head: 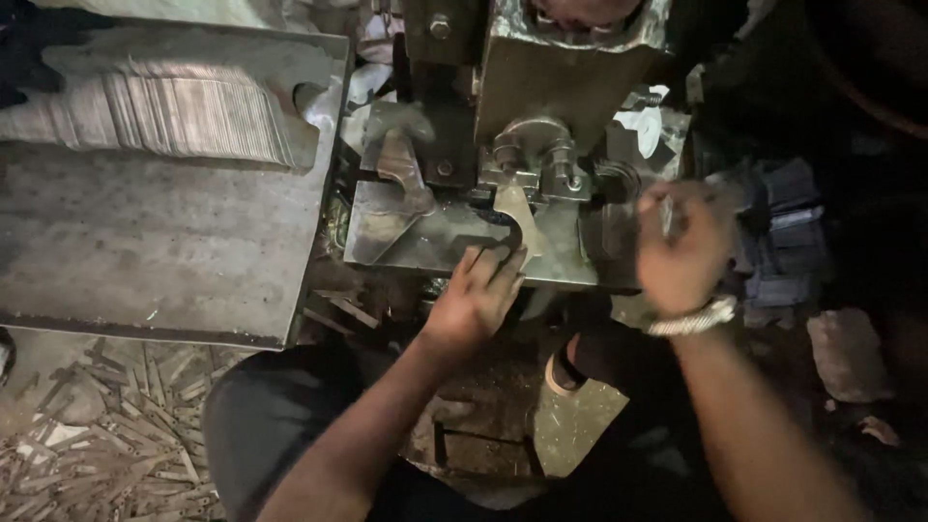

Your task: Operating a stamping press to form or punch metal components from sheet metal pieces.

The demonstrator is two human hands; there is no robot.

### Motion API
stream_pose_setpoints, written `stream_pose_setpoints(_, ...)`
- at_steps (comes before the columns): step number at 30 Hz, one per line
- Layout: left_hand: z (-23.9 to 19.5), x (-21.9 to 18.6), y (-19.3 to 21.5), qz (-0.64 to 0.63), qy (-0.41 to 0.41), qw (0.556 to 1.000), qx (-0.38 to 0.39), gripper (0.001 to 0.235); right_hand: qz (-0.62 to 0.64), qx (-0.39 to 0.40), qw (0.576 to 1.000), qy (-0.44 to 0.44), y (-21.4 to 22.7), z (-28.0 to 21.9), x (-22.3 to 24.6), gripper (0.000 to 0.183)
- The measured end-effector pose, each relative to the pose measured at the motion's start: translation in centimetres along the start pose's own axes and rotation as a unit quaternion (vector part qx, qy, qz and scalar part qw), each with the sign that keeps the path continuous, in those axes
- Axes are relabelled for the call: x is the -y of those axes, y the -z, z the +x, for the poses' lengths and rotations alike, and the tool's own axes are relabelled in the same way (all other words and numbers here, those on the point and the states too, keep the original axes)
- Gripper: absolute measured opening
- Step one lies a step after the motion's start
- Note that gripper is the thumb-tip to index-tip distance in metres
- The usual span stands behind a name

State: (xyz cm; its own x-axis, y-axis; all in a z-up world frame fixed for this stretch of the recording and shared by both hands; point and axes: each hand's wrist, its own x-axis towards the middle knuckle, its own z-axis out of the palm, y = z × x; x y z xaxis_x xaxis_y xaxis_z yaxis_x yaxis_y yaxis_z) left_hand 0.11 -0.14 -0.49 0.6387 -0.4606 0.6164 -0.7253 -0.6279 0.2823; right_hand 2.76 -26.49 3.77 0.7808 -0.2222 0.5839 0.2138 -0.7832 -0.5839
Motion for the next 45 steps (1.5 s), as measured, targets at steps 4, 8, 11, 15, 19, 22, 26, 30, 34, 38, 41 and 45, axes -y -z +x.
stream_pose_setpoints(4, -0.3, 0.3, -0.7, 0.063, -0.029, 0.998, 0.000, 0.037, 0.021, 0.119, 0.984, 0.134, -1.2, -3.1, 5.1, 0.028)
stream_pose_setpoints(8, -0.8, 0.4, -1.4, 0.028, 0.008, 0.999, -0.037, 0.037, -0.024, 0.212, 0.965, 0.155, -4.2, -4.3, 5.2, 0.052)
stream_pose_setpoints(11, -0.4, 0.6, -0.3, 0.027, -0.017, 0.999, -0.040, 0.032, -0.031, 0.252, 0.949, 0.187, -4.2, -4.1, 5.8, 0.061)
stream_pose_setpoints(15, 0.6, -1.2, 5.5, -0.096, 0.058, 0.994, 0.005, 0.029, -0.018, 0.245, 0.934, 0.260, -2.9, -5.5, 4.3, 0.042)
stream_pose_setpoints(19, 1.4, 0.1, 10.4, -0.217, 0.278, 0.935, 0.045, 0.053, -0.038, 0.401, 0.912, 0.082, -0.7, -3.2, 10.6, 0.032)
stream_pose_setpoints(22, 0.9, 4.7, 9.6, 0.025, 0.146, 0.987, -0.062, 0.046, 0.092, 0.426, 0.870, -0.231, -3.7, -4.0, 7.8, 0.025)
stream_pose_setpoints(26, -1.9, 8.6, 7.0, 0.120, 0.175, 0.976, -0.044, 0.029, 0.380, 0.299, 0.786, -0.386, -9.3, -3.8, 2.8, 0.026)
stream_pose_setpoints(30, -2.0, 8.9, 6.8, 0.050, 0.164, 0.984, -0.048, 0.038, 0.479, 0.260, 0.715, -0.437, -10.9, -2.8, 2.3, 0.023)
stream_pose_setpoints(34, -2.8, 10.0, 5.9, 0.069, 0.167, 0.983, -0.030, 0.033, 0.530, 0.261, 0.684, -0.429, -11.3, -3.4, 1.5, 0.022)
stream_pose_setpoints(38, -2.3, 9.7, 6.2, 0.080, 0.134, 0.986, -0.057, 0.038, 0.517, 0.270, 0.688, -0.433, -11.0, -2.7, 1.8, 0.023)
stream_pose_setpoints(41, -1.4, 8.4, 7.4, 0.038, 0.158, 0.985, -0.050, 0.043, 0.498, 0.280, 0.681, -0.457, -10.2, -2.8, 2.5, 0.024)
stream_pose_setpoints(45, -0.9, 6.2, 8.9, -0.054, 0.131, 0.988, -0.061, 0.032, 0.476, 0.300, 0.706, -0.430, -10.3, -2.9, 2.1, 0.024)
